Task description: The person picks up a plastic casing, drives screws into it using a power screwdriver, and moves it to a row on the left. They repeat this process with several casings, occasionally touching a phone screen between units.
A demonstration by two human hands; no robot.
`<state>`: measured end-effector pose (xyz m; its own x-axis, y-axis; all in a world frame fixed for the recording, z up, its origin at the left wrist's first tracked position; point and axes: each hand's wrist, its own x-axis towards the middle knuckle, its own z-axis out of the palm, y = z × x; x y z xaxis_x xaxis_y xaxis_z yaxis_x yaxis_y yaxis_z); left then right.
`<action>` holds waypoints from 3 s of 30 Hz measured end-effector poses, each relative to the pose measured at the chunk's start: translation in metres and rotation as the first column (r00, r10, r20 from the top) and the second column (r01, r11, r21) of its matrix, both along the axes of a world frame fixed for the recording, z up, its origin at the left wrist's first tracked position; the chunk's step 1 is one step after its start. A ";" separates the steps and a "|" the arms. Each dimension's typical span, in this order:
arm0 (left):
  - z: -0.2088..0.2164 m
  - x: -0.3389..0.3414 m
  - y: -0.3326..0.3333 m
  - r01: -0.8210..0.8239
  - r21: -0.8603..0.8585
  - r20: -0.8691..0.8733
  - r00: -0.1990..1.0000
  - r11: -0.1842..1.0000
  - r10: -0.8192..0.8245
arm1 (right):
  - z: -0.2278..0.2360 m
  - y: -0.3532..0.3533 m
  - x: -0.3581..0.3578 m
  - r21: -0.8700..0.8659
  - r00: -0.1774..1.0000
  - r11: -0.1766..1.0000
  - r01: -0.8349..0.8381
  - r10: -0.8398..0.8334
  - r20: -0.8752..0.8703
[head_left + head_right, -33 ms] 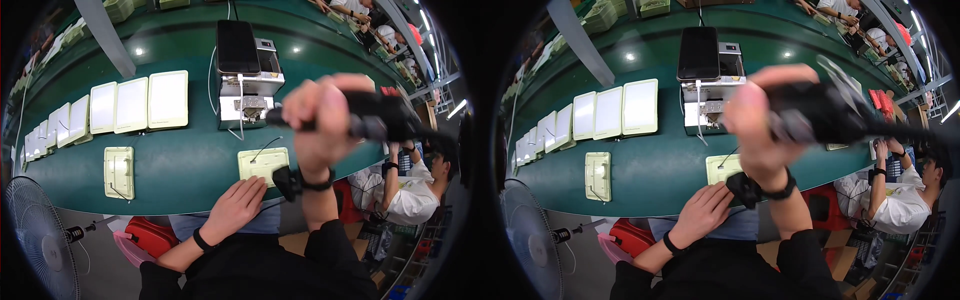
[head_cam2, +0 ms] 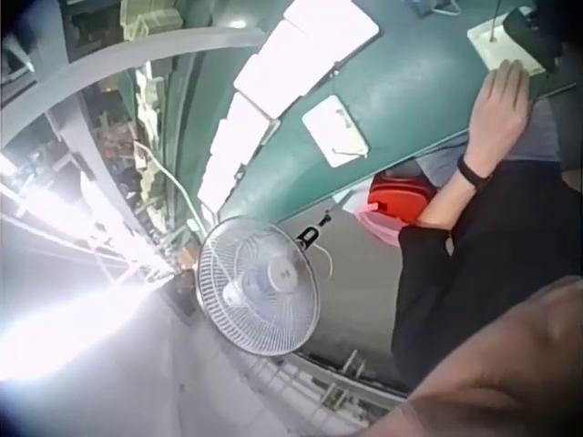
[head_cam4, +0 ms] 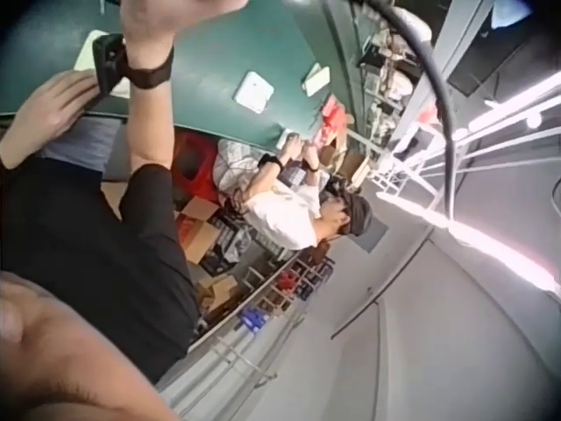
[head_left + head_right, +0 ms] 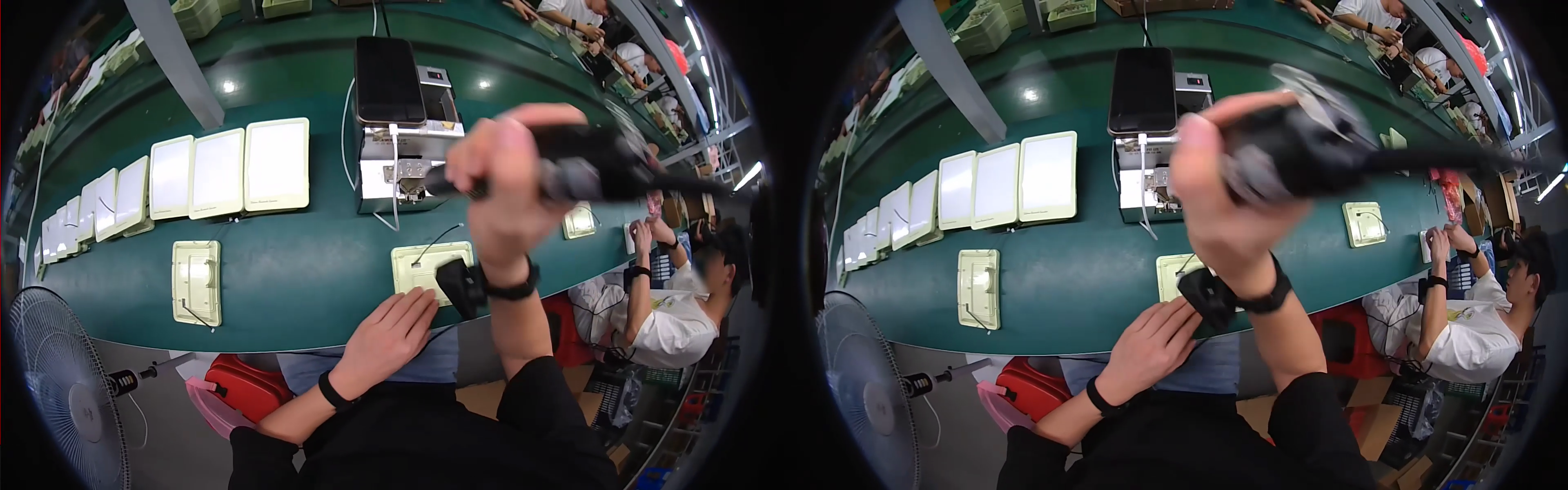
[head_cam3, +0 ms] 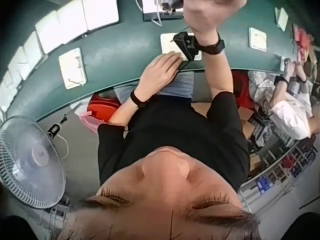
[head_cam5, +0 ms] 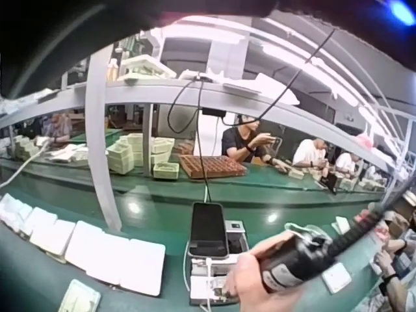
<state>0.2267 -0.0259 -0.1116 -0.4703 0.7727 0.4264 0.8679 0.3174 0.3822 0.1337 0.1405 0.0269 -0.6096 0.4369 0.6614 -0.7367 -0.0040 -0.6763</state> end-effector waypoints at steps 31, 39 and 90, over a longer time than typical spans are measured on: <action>-0.015 0.001 -0.002 0.005 0.004 0.001 1.000 1.000 -0.005 | -0.042 -0.024 0.076 0.082 0.936 0.980 -0.179 0.144 0.322; -0.016 0.000 -0.002 -0.004 0.004 -0.018 1.000 1.000 0.004 | -0.047 -0.026 0.072 0.076 0.914 0.975 -0.208 0.167 0.370; 0.007 -0.044 -0.002 -0.186 -0.137 0.153 0.966 0.973 0.206 | -0.053 0.029 0.119 0.131 0.945 0.989 0.074 -0.111 0.307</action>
<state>0.1826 -0.0276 -0.1042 -0.6737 0.6991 0.2396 0.7121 0.5274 0.4635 0.2531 0.1697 -0.0264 -0.7543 0.4332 0.4932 -0.4811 0.1464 -0.8644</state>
